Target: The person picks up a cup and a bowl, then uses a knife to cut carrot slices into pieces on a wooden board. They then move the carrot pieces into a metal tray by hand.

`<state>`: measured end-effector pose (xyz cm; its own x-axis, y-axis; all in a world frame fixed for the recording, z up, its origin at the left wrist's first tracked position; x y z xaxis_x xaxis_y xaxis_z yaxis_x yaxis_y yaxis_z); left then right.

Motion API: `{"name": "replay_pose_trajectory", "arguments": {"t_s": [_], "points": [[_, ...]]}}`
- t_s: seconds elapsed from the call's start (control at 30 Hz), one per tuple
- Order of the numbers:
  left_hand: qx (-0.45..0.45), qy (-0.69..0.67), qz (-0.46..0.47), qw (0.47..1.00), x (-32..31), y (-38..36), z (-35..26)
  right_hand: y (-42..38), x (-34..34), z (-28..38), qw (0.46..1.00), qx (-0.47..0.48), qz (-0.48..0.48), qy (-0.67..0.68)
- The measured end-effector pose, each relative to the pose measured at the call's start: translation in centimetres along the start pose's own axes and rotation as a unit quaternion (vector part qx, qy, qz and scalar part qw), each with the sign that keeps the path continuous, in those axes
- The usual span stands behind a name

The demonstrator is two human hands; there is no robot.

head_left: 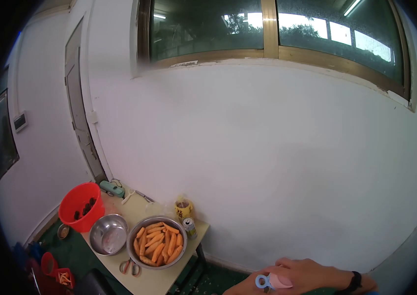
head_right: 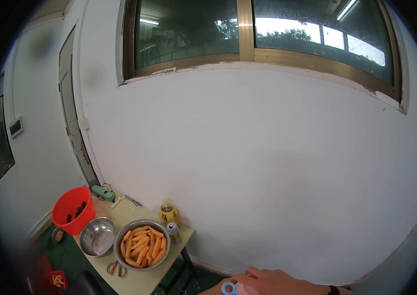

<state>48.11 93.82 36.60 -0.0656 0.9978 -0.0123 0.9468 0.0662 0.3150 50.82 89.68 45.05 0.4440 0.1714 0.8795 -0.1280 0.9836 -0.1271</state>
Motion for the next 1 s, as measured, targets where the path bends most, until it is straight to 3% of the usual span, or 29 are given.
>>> {"name": "replay_pose_trajectory", "arguments": {"t_s": [0.07, 0.2, 0.27, 0.4, 0.43, 0.47, 0.6, 0.67, 0.7, 0.77, 0.8, 0.83, 0.87, 0.93, 0.97, 1.0], "points": [[0.041, 0.081, -0.065, 0.994, 0.9, -0.4, 1.6, 0.3, -0.4, -0.7, 0.995, 0.001, -0.102, 0.020], [-0.011, 0.105, -0.136, 0.985, 2.3, -1.2, 2.3, 0.9, -1.1, -0.9, 0.992, -0.013, -0.123, 0.020], [0.095, -0.180, -0.175, 0.963, 3.0, -1.4, 6.5, 1.4, -0.9, -0.7, 0.991, -0.025, -0.129, 0.001], [0.085, -0.189, -0.213, 0.955, 5.4, -1.5, 4.2, 4.1, -0.3, -1.4, 0.993, -0.070, -0.073, -0.064], [-0.019, -0.028, -0.208, 0.977, 6.4, -1.3, -0.3, 4.9, 0.2, -1.7, 0.995, -0.060, -0.076, -0.028], [-0.123, 0.135, -0.197, 0.963, 6.7, -1.5, -4.8, 5.9, 0.5, -1.8, 0.996, -0.050, -0.079, 0.006], [-0.198, 0.231, -0.300, 0.904, 11.7, -4.5, -10.1, 10.1, 0.5, -1.0, 0.996, -0.037, -0.077, 0.030], [-0.117, 0.360, -0.253, 0.890, 14.1, -5.0, -8.7, 12.2, 0.1, 0.1, 0.996, -0.012, -0.081, 0.037], [-0.113, 0.356, -0.252, 0.893, 15.2, -5.6, -8.9, 13.3, 0.0, 0.2, 0.996, -0.015, -0.077, 0.040], [0.148, 0.258, -0.289, 0.910, 19.1, -7.3, -5.5, 15.2, 0.3, 1.0, 0.994, 0.003, -0.107, 0.005], [0.210, 0.235, -0.251, 0.915, 19.7, -7.8, -4.9, 16.2, -0.2, 1.2, 0.996, 0.000, -0.086, 0.018], [0.194, 0.257, -0.186, 0.928, 20.1, -7.9, -4.2, 16.9, 0.4, 2.5, 0.990, 0.050, -0.131, -0.014], [0.153, 0.167, -0.189, 0.956, 20.4, -8.4, -4.0, 17.6, 0.8, 3.9, 0.979, 0.103, -0.173, -0.041], [0.022, 0.188, -0.256, 0.948, 22.4, -9.7, -4.3, 19.7, 0.5, 4.2, 0.983, 0.097, -0.155, -0.006], [0.096, 0.099, -0.273, 0.952, 23.0, -10.6, -3.1, 20.8, 0.0, 4.6, 0.986, 0.099, -0.130, 0.012], [0.162, 0.010, -0.284, 0.945, 23.5, -11.4, -2.2, 21.5, 0.5, 5.1, 0.980, 0.112, -0.166, -0.005]]}}
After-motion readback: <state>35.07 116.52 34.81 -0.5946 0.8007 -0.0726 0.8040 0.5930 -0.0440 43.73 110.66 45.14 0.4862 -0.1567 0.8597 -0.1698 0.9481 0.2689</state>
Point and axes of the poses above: each hand's wrist, its own y-axis towards the middle knuckle, its own x-axis out of the back of the hand, z = x × y, the point moved 9 cm from there along y, towards the middle knuckle, and after that the axes turned 4 degrees about y, right-handed, at the moved point
